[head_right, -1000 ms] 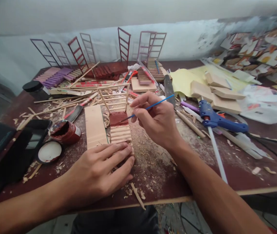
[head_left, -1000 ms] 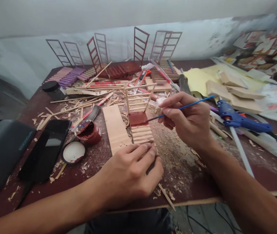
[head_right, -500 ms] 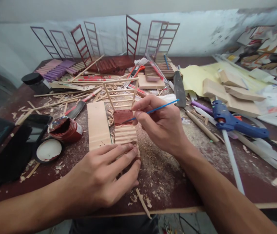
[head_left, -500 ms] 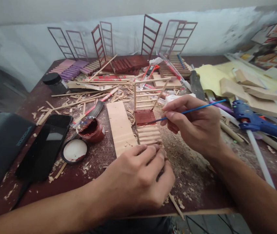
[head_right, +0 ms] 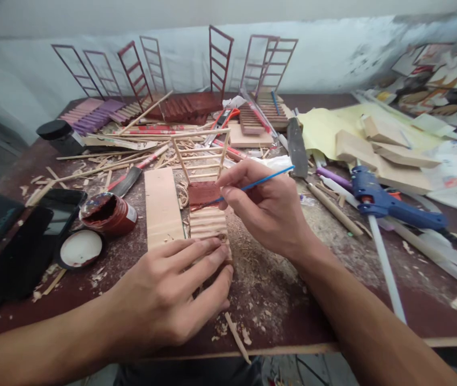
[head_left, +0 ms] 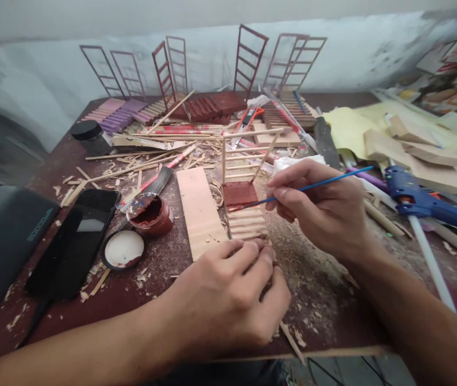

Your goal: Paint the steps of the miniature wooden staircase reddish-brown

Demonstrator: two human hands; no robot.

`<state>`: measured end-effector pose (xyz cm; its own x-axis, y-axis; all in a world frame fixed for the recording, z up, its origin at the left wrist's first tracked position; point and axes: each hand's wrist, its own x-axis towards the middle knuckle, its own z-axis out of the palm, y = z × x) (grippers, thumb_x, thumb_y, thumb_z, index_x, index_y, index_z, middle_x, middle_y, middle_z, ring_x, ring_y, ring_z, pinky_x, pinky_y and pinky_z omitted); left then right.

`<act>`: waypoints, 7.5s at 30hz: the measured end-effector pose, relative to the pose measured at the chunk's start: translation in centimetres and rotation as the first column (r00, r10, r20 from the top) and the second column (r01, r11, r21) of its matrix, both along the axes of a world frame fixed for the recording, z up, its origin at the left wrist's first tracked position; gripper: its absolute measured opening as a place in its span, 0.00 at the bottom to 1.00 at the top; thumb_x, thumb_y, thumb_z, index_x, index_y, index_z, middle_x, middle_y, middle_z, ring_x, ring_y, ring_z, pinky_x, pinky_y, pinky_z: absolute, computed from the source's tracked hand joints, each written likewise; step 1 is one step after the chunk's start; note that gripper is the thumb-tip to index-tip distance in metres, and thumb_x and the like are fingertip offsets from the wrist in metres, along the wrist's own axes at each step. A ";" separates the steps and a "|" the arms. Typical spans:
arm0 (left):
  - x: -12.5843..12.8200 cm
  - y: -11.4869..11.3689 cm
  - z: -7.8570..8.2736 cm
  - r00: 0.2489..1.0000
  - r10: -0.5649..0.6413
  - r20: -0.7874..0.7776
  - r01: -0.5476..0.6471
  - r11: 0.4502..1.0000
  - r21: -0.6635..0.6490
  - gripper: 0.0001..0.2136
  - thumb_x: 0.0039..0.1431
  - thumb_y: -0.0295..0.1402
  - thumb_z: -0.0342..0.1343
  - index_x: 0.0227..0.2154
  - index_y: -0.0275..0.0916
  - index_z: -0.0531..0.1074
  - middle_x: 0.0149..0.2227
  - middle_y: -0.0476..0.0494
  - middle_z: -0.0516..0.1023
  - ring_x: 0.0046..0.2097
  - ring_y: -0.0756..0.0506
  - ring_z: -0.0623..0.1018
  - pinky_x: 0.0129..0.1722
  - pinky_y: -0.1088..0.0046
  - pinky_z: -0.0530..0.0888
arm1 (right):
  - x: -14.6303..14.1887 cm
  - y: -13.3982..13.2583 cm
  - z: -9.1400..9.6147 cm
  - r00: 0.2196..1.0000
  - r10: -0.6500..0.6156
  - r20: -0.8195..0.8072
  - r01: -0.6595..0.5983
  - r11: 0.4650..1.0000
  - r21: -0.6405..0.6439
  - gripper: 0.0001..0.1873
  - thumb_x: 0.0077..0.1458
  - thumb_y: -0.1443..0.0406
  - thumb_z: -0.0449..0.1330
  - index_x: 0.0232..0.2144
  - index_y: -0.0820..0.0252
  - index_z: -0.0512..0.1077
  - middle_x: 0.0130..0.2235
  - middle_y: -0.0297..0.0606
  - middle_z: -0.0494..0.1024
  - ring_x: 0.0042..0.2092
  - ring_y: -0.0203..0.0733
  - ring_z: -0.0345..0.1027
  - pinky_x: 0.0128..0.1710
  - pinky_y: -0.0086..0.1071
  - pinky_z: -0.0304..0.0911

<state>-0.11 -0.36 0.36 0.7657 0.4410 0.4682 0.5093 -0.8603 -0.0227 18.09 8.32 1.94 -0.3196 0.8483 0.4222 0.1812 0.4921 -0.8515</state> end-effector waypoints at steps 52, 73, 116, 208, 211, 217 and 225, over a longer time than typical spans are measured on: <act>0.0 -0.3 0.2 1.000 -0.003 -0.022 0.003 1.000 -0.014 0.12 0.66 0.32 0.53 0.46 0.29 0.73 0.49 0.31 0.76 0.54 0.35 0.75 0.50 0.58 0.77 | 0.2 0.1 0.4 0.997 -0.066 0.041 0.065 0.997 0.036 0.09 0.54 0.76 0.57 0.32 0.58 0.73 0.24 0.29 0.75 0.20 0.27 0.62 0.17 0.26 0.57; 0.0 -0.2 0.1 1.000 -0.004 -0.019 0.004 1.000 -0.015 0.12 0.65 0.31 0.54 0.46 0.29 0.73 0.49 0.30 0.77 0.54 0.35 0.76 0.51 0.58 0.77 | 0.5 0.2 0.7 0.987 -0.148 0.061 0.146 0.989 0.037 0.11 0.50 0.77 0.56 0.29 0.58 0.73 0.23 0.29 0.72 0.21 0.29 0.64 0.18 0.27 0.57; 0.2 -0.3 0.0 1.000 0.015 -0.019 -0.015 1.000 -0.008 0.12 0.64 0.31 0.55 0.47 0.30 0.73 0.51 0.33 0.76 0.54 0.36 0.75 0.51 0.59 0.76 | 1.0 0.2 1.0 0.977 -0.164 0.137 0.150 0.983 0.111 0.10 0.49 0.77 0.56 0.29 0.58 0.72 0.22 0.28 0.71 0.21 0.30 0.62 0.18 0.29 0.54; 0.2 -0.5 0.3 0.997 0.019 -0.079 -0.022 0.999 -0.026 0.13 0.65 0.33 0.55 0.48 0.31 0.73 0.53 0.33 0.75 0.55 0.35 0.75 0.49 0.58 0.77 | 1.3 0.2 1.3 0.949 -0.262 0.175 0.224 0.952 0.210 0.11 0.50 0.77 0.54 0.24 0.58 0.70 0.18 0.27 0.65 0.20 0.30 0.55 0.19 0.30 0.51; 0.2 -0.4 0.2 0.997 0.019 -0.077 -0.021 1.000 -0.022 0.13 0.65 0.33 0.55 0.48 0.32 0.73 0.53 0.33 0.75 0.55 0.36 0.75 0.50 0.58 0.77 | 1.4 0.3 1.3 0.933 -0.300 0.200 0.251 0.939 0.237 0.11 0.50 0.76 0.55 0.24 0.58 0.71 0.19 0.28 0.66 0.20 0.30 0.55 0.19 0.30 0.51; 0.2 -0.5 0.2 0.997 0.018 -0.074 -0.019 1.000 -0.013 0.13 0.64 0.33 0.56 0.48 0.31 0.74 0.53 0.33 0.75 0.55 0.35 0.75 0.49 0.58 0.77 | 1.4 0.3 1.3 0.941 -0.298 0.160 0.260 0.940 0.223 0.11 0.51 0.76 0.55 0.25 0.57 0.71 0.18 0.28 0.65 0.20 0.30 0.56 0.19 0.29 0.51; 0.2 -0.5 0.1 0.996 0.017 -0.084 -0.019 1.000 -0.018 0.13 0.63 0.32 0.56 0.49 0.31 0.73 0.54 0.33 0.74 0.55 0.36 0.74 0.50 0.59 0.77 | 1.4 0.3 1.4 0.933 -0.325 0.156 0.287 0.931 0.225 0.11 0.50 0.77 0.54 0.24 0.58 0.70 0.19 0.29 0.65 0.20 0.30 0.54 0.19 0.30 0.51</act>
<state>0.11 -0.82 0.50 0.7937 0.4631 0.3945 0.5217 -0.8517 -0.0499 19.51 8.60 3.36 -0.1464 0.8241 0.5472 0.4961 0.5398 -0.6801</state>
